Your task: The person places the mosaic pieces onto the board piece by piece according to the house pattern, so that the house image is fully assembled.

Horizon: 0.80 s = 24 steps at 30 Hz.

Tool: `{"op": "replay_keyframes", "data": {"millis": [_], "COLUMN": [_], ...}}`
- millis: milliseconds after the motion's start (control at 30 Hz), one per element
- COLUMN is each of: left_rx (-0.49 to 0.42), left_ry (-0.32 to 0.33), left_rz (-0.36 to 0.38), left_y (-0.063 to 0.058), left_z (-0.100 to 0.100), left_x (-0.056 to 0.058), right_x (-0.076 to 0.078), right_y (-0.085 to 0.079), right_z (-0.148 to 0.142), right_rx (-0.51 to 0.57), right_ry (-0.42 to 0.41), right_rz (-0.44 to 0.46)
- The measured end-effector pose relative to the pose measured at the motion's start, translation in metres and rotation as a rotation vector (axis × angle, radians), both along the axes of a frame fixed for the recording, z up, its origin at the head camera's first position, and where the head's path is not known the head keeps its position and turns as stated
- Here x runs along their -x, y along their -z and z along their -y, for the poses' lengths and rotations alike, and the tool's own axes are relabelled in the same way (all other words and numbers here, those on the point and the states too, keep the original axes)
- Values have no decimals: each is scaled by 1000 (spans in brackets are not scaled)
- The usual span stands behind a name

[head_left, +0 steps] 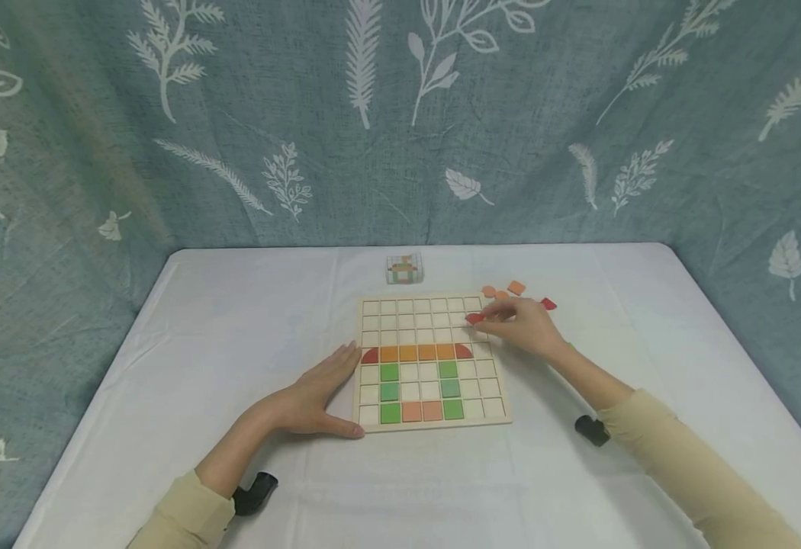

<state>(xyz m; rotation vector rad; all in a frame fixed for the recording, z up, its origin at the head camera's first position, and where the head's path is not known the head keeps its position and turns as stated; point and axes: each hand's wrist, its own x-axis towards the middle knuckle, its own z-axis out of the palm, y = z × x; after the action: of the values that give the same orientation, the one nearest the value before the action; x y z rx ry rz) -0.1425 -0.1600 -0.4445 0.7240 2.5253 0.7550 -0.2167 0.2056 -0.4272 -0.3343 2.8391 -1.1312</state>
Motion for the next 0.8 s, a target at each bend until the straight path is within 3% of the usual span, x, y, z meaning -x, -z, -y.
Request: {"op": "replay_keyframes", "data": {"millis": [233, 533, 800], "left_rx": [-3, -9, -18], "left_ry": [9, 11, 10], "left_rz": [2, 16, 23], "left_y": [-3, -4, -3], "left_z": [2, 2, 2], "left_x": [0, 1, 0], "right_x": [1, 10, 11], "right_y": [-2, 0, -2], "right_z": [60, 111, 126], "right_rx": [69, -131, -182], "right_ry": [-108, -290, -325], "right_rz": [68, -57, -72]}}
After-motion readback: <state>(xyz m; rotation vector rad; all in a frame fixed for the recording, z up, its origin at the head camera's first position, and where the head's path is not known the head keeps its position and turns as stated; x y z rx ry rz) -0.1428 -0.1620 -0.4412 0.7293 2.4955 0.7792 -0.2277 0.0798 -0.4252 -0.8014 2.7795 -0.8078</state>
